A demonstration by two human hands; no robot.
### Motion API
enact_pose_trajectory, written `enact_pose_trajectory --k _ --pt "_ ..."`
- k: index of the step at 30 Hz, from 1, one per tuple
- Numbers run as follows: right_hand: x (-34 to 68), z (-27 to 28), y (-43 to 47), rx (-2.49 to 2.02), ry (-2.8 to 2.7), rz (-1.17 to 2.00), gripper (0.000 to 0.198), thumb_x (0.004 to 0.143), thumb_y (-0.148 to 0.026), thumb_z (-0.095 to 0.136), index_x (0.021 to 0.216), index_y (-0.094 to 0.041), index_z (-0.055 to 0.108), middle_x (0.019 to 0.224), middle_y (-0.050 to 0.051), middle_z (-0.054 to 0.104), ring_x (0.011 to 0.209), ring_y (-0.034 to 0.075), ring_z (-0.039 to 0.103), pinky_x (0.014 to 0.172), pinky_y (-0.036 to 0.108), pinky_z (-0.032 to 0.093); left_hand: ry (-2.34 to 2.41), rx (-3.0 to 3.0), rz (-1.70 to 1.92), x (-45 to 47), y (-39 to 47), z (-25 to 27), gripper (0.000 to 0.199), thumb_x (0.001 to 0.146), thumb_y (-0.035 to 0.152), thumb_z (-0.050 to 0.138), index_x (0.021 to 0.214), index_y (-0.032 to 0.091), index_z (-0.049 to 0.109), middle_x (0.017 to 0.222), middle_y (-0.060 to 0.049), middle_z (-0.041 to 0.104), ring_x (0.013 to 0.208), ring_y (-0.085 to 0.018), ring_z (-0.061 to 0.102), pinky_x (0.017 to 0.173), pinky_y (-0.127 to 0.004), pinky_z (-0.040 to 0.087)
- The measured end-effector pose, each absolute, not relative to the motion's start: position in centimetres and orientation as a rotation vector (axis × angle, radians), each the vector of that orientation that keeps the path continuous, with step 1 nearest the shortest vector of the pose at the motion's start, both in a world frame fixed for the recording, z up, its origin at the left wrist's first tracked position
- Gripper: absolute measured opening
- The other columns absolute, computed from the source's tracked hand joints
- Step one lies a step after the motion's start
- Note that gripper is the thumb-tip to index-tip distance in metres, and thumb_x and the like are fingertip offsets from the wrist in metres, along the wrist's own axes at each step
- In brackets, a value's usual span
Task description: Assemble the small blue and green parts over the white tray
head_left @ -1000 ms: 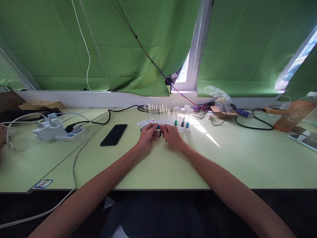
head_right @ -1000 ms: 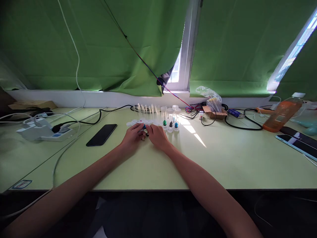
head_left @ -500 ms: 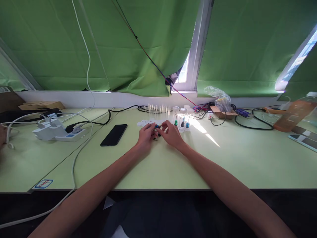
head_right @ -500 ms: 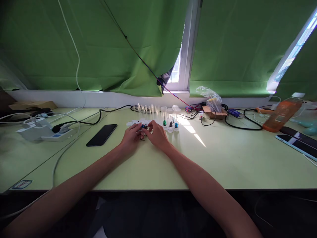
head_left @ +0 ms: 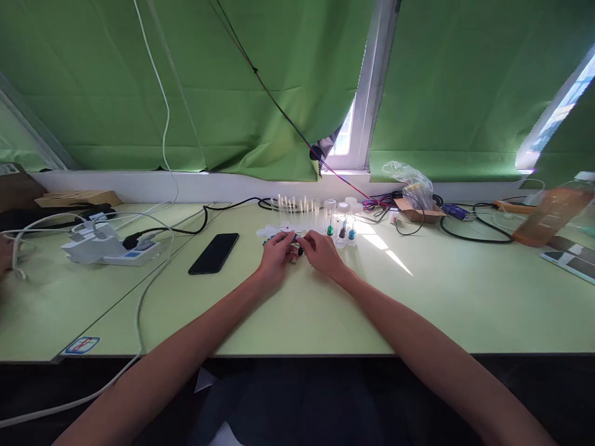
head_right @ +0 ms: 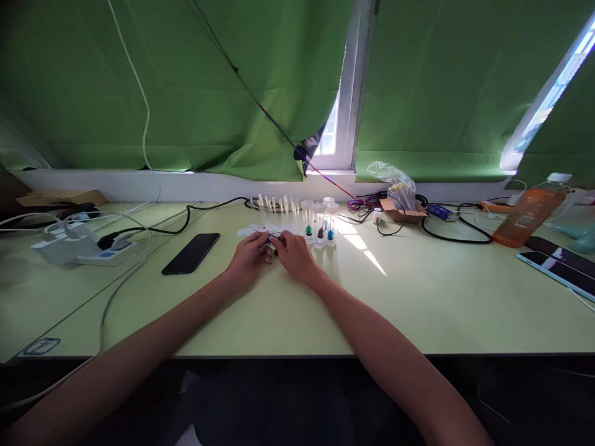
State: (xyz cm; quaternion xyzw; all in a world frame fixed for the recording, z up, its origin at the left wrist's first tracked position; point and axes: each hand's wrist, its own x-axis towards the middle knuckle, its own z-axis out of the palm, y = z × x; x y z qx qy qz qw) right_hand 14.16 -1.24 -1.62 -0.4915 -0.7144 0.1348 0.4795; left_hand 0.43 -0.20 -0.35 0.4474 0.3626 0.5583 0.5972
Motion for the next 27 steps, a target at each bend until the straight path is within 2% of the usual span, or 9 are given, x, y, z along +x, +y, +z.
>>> enact_pose_trajectory --k 5,11,13,16,19,27 --pt "14.25 -1.87 -1.02 -1.217 -1.763 0.357 0.044 0.098 -0.043 0.038 0.062 -0.021 0.049 0.057 0.0 0.056 0.054 0.012 0.048 0.06 0.026 0.035 0.819 1.05 1.274 0.47 -0.24 -0.27 0.034 0.063 0.039 0.083 0.076 0.016 0.061 0.067 0.001 0.057 0.049 -0.008 0.051 0.044 -0.023 0.037" --pt "14.27 -1.84 -0.96 -1.232 -1.764 0.397 0.049 0.099 -0.045 0.034 0.059 -0.021 0.05 0.057 0.001 0.056 0.054 0.013 0.05 0.062 0.027 0.037 0.828 1.035 1.277 0.59 -0.34 -0.15 0.033 0.063 0.037 0.083 0.076 0.015 0.062 0.068 0.0 0.059 0.048 -0.008 0.051 0.043 -0.022 0.036" --pt "14.24 -1.75 -1.09 -1.25 -1.745 0.39 0.045 0.097 -0.046 0.038 0.063 -0.021 0.052 0.06 0.001 0.059 0.057 0.013 0.051 0.062 0.027 0.036 0.842 1.019 1.296 0.58 -0.33 -0.14 0.032 0.063 0.037 0.082 0.075 0.015 0.061 0.067 0.0 0.058 0.047 -0.008 0.051 0.044 -0.022 0.037" --pt "14.22 -1.64 -1.33 -1.236 -1.718 0.399 0.027 0.089 -0.047 0.053 0.081 -0.021 0.056 0.071 0.0 0.064 0.061 0.014 0.053 0.06 0.026 0.036 0.851 1.001 1.32 0.49 -0.23 -0.17 0.031 0.065 0.036 0.082 0.072 0.015 0.06 0.062 0.002 0.056 0.046 -0.008 0.05 0.046 -0.023 0.038" --pt "14.24 -1.64 -1.41 -1.187 -1.714 0.421 0.024 0.083 -0.043 0.061 0.092 -0.022 0.054 0.079 0.0 0.065 0.063 0.014 0.054 0.061 0.026 0.038 0.843 0.987 1.33 0.42 -0.07 -0.28 0.031 0.065 0.036 0.081 0.071 0.015 0.059 0.063 0.001 0.057 0.045 -0.007 0.049 0.046 -0.023 0.039" --pt "14.24 -1.94 -0.96 -1.114 -1.739 0.372 0.015 0.087 -0.034 0.056 0.082 -0.021 0.05 0.079 0.001 0.063 0.067 0.014 0.054 0.062 0.026 0.038 0.833 0.997 1.314 0.45 -0.05 -0.36 0.03 0.065 0.035 0.081 0.074 0.015 0.06 0.066 0.001 0.058 0.047 -0.007 0.05 0.045 -0.023 0.038"
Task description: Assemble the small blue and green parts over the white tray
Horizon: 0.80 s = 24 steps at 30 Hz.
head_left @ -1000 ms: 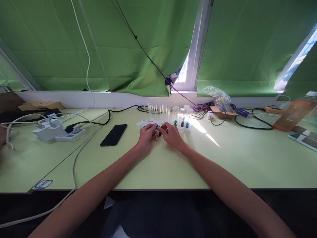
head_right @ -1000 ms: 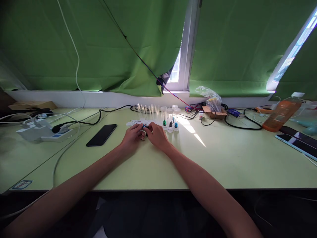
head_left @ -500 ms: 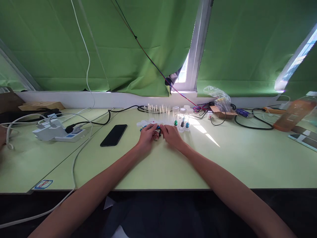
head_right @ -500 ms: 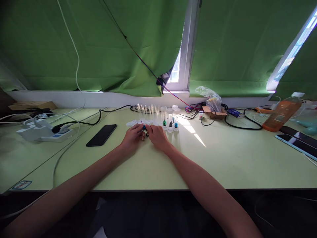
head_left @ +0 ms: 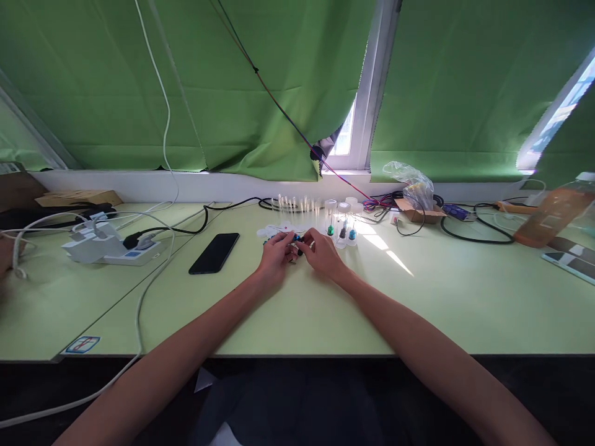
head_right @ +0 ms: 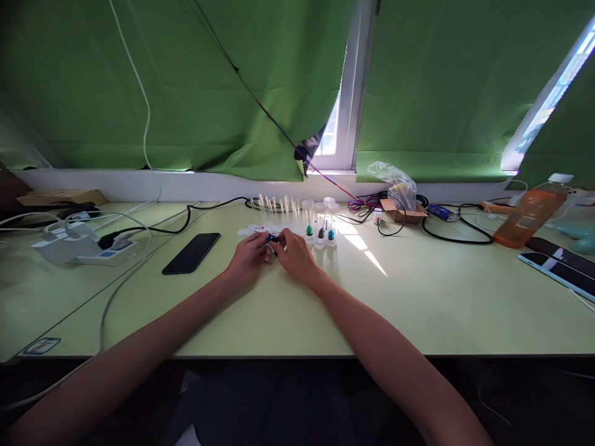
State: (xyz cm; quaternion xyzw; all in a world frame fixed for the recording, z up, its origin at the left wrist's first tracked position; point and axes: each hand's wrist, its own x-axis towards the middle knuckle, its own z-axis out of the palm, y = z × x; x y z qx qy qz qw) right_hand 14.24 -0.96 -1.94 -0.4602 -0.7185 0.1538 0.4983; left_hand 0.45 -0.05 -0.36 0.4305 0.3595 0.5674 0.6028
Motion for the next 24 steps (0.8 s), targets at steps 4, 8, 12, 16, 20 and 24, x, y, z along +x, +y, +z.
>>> enact_pose_trajectory --k 4,8,12,16,20,24 --pt "14.18 -1.94 -0.95 -1.172 -1.765 0.333 0.02 0.091 -0.035 0.052 0.076 -0.021 0.05 0.071 0.0 0.06 0.062 0.013 0.051 0.059 0.025 0.034 0.831 1.012 1.285 0.37 -0.09 -0.31 0.03 0.065 0.035 0.081 0.075 0.015 0.061 0.065 0.001 0.057 0.046 -0.008 0.05 0.044 -0.023 0.037" --pt "14.17 -1.84 -1.07 -1.237 -1.792 0.308 0.034 0.096 -0.038 0.044 0.067 -0.021 0.048 0.061 -0.001 0.056 0.057 0.013 0.048 0.058 0.025 0.032 0.83 1.018 1.282 0.41 -0.14 -0.25 0.031 0.064 0.035 0.082 0.075 0.015 0.06 0.064 0.002 0.056 0.046 -0.008 0.05 0.044 -0.023 0.036" --pt "14.19 -1.66 -1.22 -1.249 -1.802 0.363 0.043 0.1 -0.039 0.036 0.063 -0.021 0.05 0.059 0.0 0.057 0.056 0.012 0.051 0.061 0.025 0.035 0.824 1.031 1.265 0.49 -0.28 -0.1 0.031 0.064 0.035 0.082 0.076 0.015 0.062 0.066 0.001 0.058 0.048 -0.008 0.051 0.044 -0.023 0.036" --pt "14.2 -1.58 -1.3 -1.25 -1.803 0.397 0.05 0.101 -0.043 0.032 0.062 -0.02 0.052 0.059 0.002 0.059 0.056 0.013 0.053 0.063 0.026 0.037 0.821 1.038 1.253 0.49 -0.33 -0.07 0.031 0.064 0.035 0.082 0.077 0.015 0.062 0.067 0.0 0.06 0.048 -0.008 0.051 0.044 -0.022 0.035" --pt "14.21 -1.62 -1.36 -1.273 -1.792 0.396 0.047 0.099 -0.047 0.035 0.065 -0.02 0.054 0.062 0.002 0.061 0.058 0.014 0.053 0.062 0.027 0.037 0.851 1.019 1.3 0.5 -0.3 -0.13 0.031 0.065 0.036 0.081 0.075 0.015 0.061 0.063 0.001 0.057 0.046 -0.008 0.05 0.044 -0.023 0.036" --pt "14.21 -1.63 -1.47 -1.204 -1.745 0.403 0.027 0.09 -0.048 0.053 0.089 -0.021 0.057 0.075 0.0 0.066 0.064 0.014 0.055 0.061 0.026 0.037 0.864 0.99 1.357 0.53 -0.24 -0.19 0.03 0.065 0.035 0.081 0.074 0.015 0.061 0.063 0.0 0.058 0.046 -0.008 0.05 0.046 -0.024 0.038"
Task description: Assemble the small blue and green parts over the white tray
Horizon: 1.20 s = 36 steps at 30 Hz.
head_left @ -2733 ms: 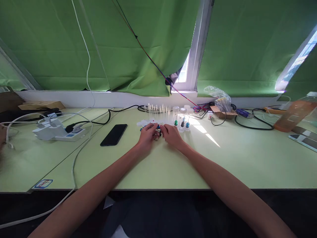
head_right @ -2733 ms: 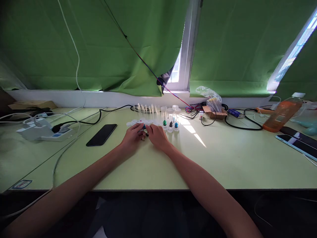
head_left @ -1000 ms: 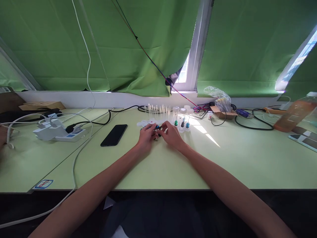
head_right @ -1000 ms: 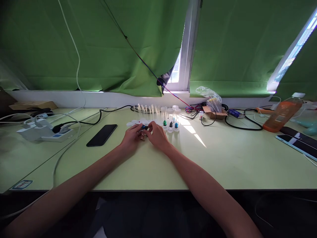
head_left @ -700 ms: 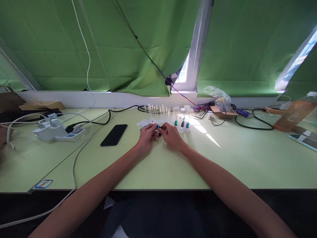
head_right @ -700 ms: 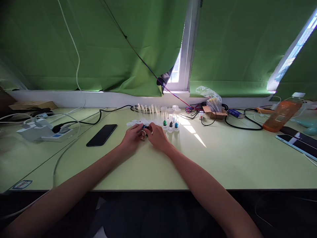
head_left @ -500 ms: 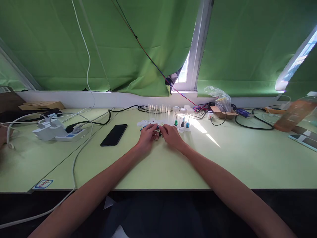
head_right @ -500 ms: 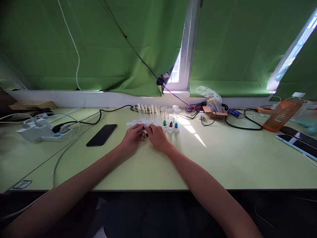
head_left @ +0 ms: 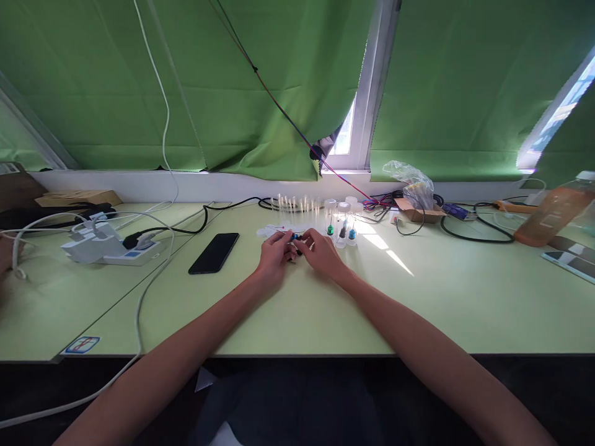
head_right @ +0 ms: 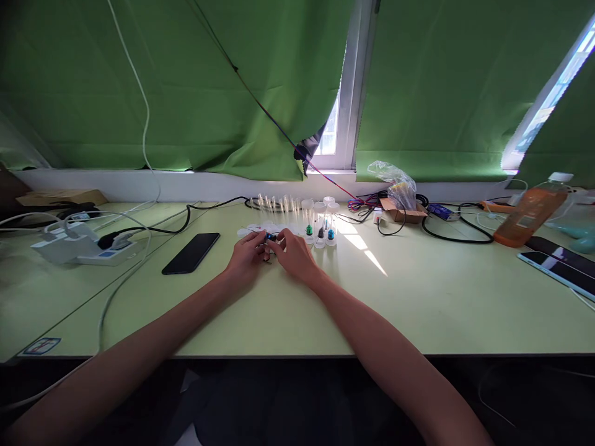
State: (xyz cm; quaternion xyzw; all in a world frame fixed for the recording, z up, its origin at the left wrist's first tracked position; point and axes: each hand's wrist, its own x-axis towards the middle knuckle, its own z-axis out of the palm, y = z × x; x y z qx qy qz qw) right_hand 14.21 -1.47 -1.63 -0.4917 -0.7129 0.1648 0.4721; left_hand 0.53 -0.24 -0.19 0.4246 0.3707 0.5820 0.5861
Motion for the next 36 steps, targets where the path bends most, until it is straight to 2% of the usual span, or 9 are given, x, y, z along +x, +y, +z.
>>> enact_pose_trajectory --k 2,6,11,17,27,30,33,36 --pt "14.22 -1.64 -1.47 -1.164 -1.734 0.414 0.026 0.087 -0.046 0.057 0.094 -0.021 0.055 0.08 0.001 0.066 0.065 0.015 0.056 0.062 0.027 0.038 0.859 0.986 1.363 0.52 -0.2 -0.24 0.03 0.065 0.035 0.081 0.074 0.015 0.061 0.065 0.0 0.06 0.046 -0.008 0.05 0.046 -0.024 0.039" --pt "14.23 -1.71 -1.31 -1.111 -1.735 0.398 0.022 0.087 -0.043 0.057 0.088 -0.021 0.052 0.085 0.003 0.065 0.067 0.015 0.056 0.064 0.027 0.04 0.85 1.006 1.341 0.49 -0.2 -0.28 0.031 0.064 0.036 0.081 0.075 0.015 0.061 0.067 0.0 0.06 0.045 -0.007 0.049 0.045 -0.024 0.038" --pt "14.25 -1.95 -1.05 -1.102 -1.772 0.356 0.019 0.089 -0.036 0.053 0.079 -0.021 0.05 0.076 0.0 0.062 0.064 0.013 0.052 0.062 0.026 0.036 0.839 1.024 1.314 0.45 -0.29 -0.21 0.032 0.065 0.037 0.081 0.074 0.016 0.06 0.064 0.001 0.058 0.044 -0.008 0.049 0.045 -0.024 0.037" --pt "14.21 -1.94 -1.05 -1.202 -1.799 0.315 0.035 0.095 -0.041 0.043 0.067 -0.021 0.05 0.06 -0.001 0.055 0.056 0.013 0.046 0.058 0.026 0.032 0.829 1.027 1.302 0.53 -0.57 0.06 0.032 0.063 0.036 0.082 0.075 0.015 0.06 0.063 0.001 0.056 0.046 -0.008 0.05 0.044 -0.023 0.037" --pt "14.28 -1.74 -1.23 -1.228 -1.783 0.41 0.051 0.099 -0.048 0.032 0.061 -0.021 0.052 0.059 0.002 0.058 0.056 0.014 0.053 0.062 0.027 0.037 0.806 1.026 1.278 0.66 -0.62 0.02 0.032 0.063 0.036 0.082 0.076 0.015 0.061 0.069 -0.001 0.059 0.048 -0.007 0.051 0.043 -0.023 0.036" --pt "14.23 -1.71 -1.28 -1.253 -1.757 0.386 0.045 0.097 -0.05 0.037 0.067 -0.021 0.054 0.063 0.002 0.061 0.059 0.015 0.053 0.061 0.027 0.036 0.815 1.004 1.299 0.62 -0.44 -0.19 0.031 0.064 0.036 0.082 0.075 0.015 0.06 0.067 0.0 0.058 0.047 -0.007 0.05 0.044 -0.023 0.036" --pt "14.19 -1.64 -1.41 -1.232 -1.716 0.381 0.029 0.09 -0.05 0.052 0.084 -0.022 0.057 0.074 0.0 0.065 0.064 0.015 0.055 0.06 0.026 0.036 0.835 0.967 1.328 0.59 -0.32 -0.28 0.03 0.064 0.034 0.081 0.074 0.015 0.059 0.065 0.002 0.057 0.045 -0.007 0.049 0.044 -0.023 0.036" --pt "14.2 -1.59 -1.48 -1.167 -1.717 0.384 0.025 0.086 -0.046 0.059 0.091 -0.021 0.054 0.082 0.001 0.066 0.067 0.014 0.055 0.062 0.026 0.038 0.836 0.951 1.336 0.58 -0.31 -0.25 0.029 0.064 0.032 0.081 0.076 0.015 0.06 0.066 0.001 0.059 0.045 -0.007 0.049 0.044 -0.023 0.037"
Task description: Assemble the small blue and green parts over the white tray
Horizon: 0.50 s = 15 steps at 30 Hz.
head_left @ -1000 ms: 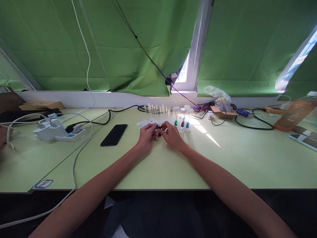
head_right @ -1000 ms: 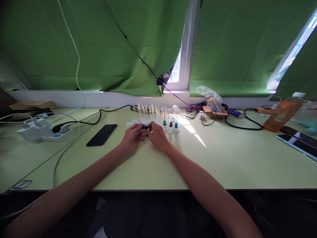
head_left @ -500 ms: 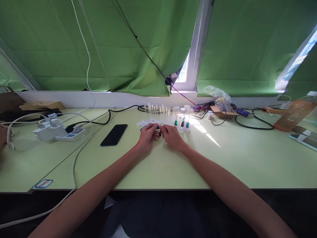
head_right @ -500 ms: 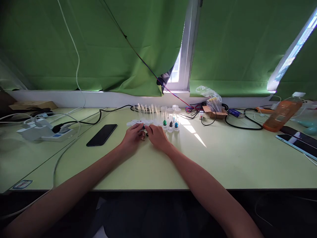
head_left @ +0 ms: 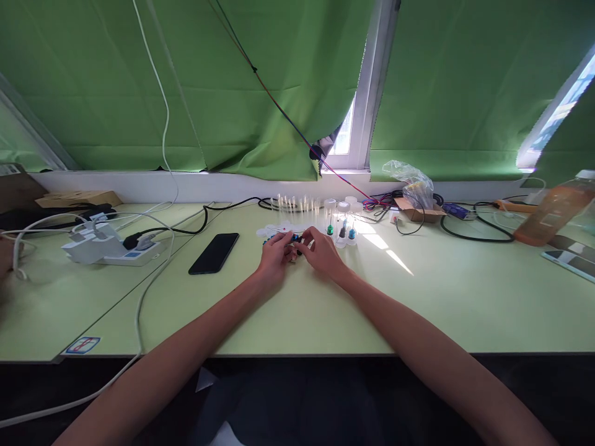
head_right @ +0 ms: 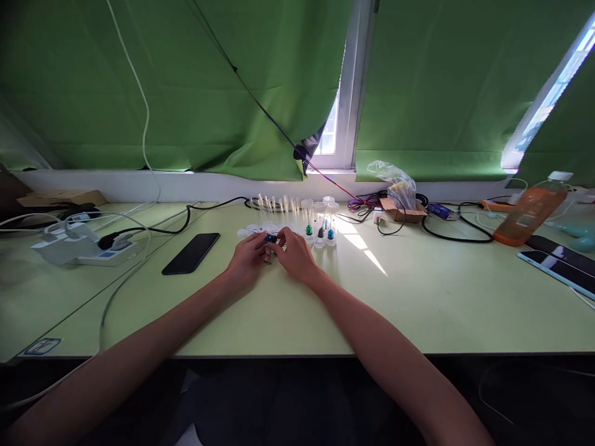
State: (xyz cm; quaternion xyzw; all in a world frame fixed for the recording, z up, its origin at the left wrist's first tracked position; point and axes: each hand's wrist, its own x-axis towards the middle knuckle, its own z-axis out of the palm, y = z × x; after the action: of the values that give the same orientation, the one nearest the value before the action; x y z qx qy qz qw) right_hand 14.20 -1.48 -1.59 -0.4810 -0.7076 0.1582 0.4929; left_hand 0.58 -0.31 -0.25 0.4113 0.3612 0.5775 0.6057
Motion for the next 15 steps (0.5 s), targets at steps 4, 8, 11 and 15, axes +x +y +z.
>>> enact_pose_trajectory --k 4,8,11,15 --pt "14.24 -1.65 -1.32 -1.133 -1.741 0.368 0.02 0.088 -0.041 0.056 0.084 -0.021 0.053 0.083 0.002 0.065 0.067 0.014 0.055 0.063 0.026 0.039 0.836 0.975 1.316 0.56 -0.39 -0.15 0.03 0.065 0.034 0.08 0.076 0.015 0.059 0.065 0.001 0.059 0.044 -0.007 0.049 0.044 -0.024 0.037" --pt "14.25 -1.86 -1.05 -1.172 -1.779 0.306 0.024 0.091 -0.039 0.052 0.075 -0.021 0.052 0.071 -0.001 0.061 0.061 0.013 0.051 0.06 0.026 0.035 0.835 1.001 1.277 0.44 -0.37 -0.19 0.031 0.065 0.035 0.081 0.075 0.016 0.059 0.062 0.002 0.056 0.045 -0.007 0.049 0.045 -0.023 0.037" --pt "14.24 -1.98 -0.93 -1.22 -1.794 0.281 0.035 0.094 -0.042 0.046 0.067 -0.021 0.05 0.061 -0.001 0.056 0.057 0.014 0.047 0.058 0.027 0.032 0.824 1.005 1.263 0.37 -0.31 -0.23 0.031 0.064 0.036 0.081 0.073 0.016 0.059 0.061 0.002 0.055 0.046 -0.007 0.049 0.045 -0.023 0.036" --pt "14.23 -1.96 -0.95 -1.228 -1.79 0.344 0.044 0.098 -0.043 0.038 0.061 -0.022 0.051 0.058 0.001 0.056 0.055 0.014 0.048 0.06 0.027 0.034 0.818 1.006 1.255 0.41 -0.35 -0.13 0.031 0.063 0.034 0.082 0.074 0.015 0.061 0.065 0.001 0.057 0.047 -0.008 0.05 0.045 -0.023 0.037"
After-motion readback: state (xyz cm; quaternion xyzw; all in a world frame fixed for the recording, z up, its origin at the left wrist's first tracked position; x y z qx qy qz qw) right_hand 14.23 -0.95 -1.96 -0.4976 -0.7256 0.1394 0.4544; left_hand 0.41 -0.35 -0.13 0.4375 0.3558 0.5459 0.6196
